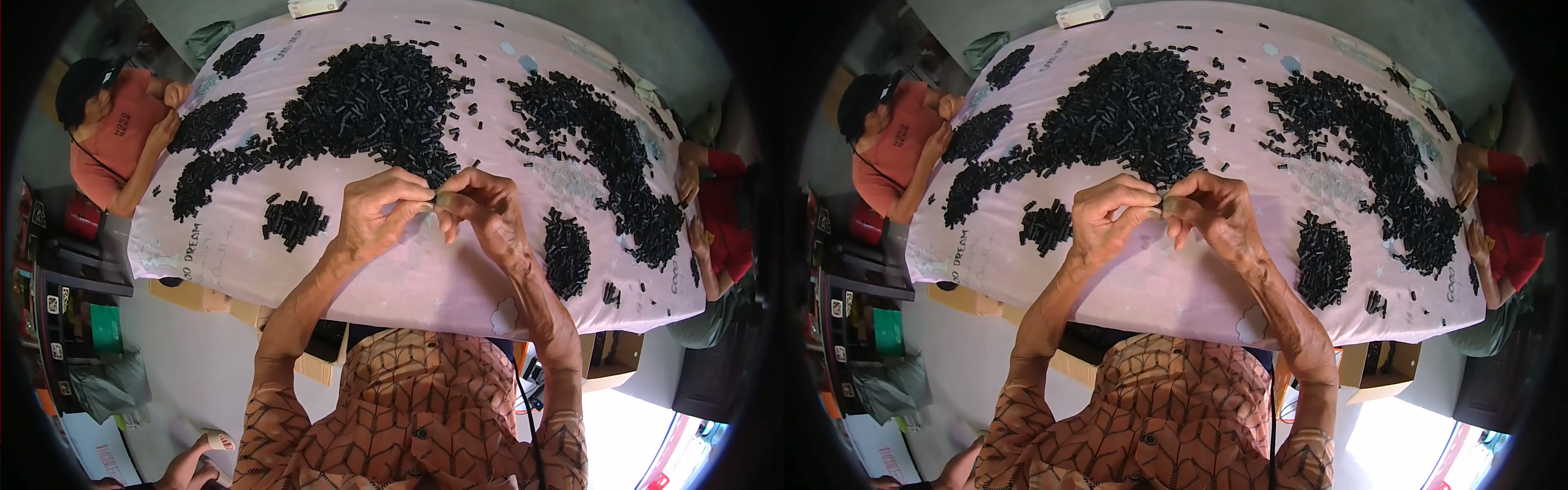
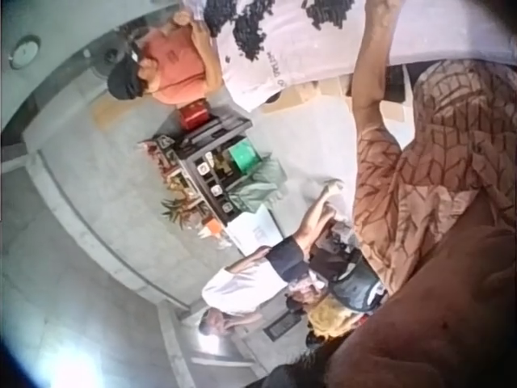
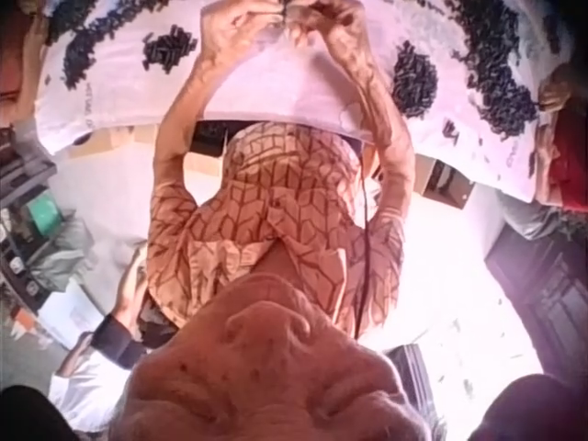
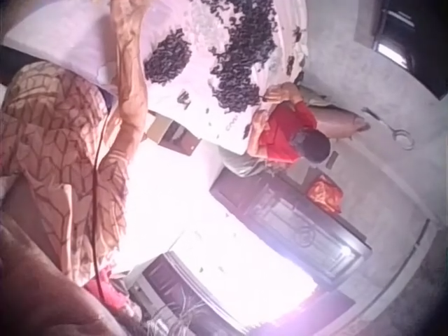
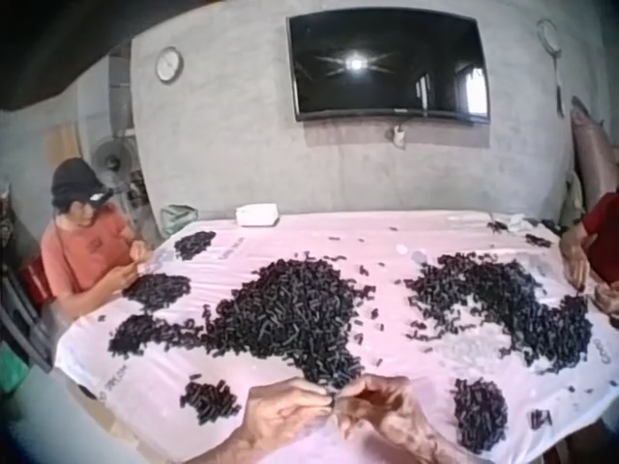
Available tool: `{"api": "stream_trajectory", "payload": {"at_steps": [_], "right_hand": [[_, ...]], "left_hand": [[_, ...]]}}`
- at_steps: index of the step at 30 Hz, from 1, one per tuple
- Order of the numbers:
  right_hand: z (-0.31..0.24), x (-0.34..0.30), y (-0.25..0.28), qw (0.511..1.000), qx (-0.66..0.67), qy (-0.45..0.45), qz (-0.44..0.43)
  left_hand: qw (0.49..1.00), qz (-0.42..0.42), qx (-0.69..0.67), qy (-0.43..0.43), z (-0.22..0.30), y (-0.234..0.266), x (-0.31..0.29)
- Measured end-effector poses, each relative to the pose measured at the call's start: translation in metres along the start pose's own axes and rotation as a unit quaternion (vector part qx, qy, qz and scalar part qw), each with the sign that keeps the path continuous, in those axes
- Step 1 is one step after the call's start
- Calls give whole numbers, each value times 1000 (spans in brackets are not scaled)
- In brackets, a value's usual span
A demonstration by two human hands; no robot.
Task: Sorting small black and clear plastic components on a table.
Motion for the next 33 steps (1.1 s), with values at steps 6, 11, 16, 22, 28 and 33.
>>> {"api": "stream_trajectory", "payload": {"at_steps": [6,11,16,22,28,33], "right_hand": [[-1,3,-9,999,52,14,8],[7,1,-15,993,109,40,-21],[-2,-7,-15,996,66,56,-18],[-5,-9,-19,989,-2,148,-22],[-23,-17,-24,943,-184,275,-28],[-32,-26,-37,824,-378,416,-70]], "left_hand": [[972,3,-196,126,-22,4,-2],[928,10,-343,142,-30,-2,-12],[909,-22,-391,144,-35,-8,-11],[870,-44,-450,198,-37,-9,-14],[849,-35,-477,223,-35,-10,-15],[851,-63,-468,229,-37,-11,-17]]}}
Point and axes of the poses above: each hand's wrist, its own x-axis towards the middle knuckle, its own y-axis out of the back of the hand, z = x × y, the point moved 6 cm from there along x, towards the middle knuckle, and after that the axes turned 5 degrees about x, right-handed, at the moved point
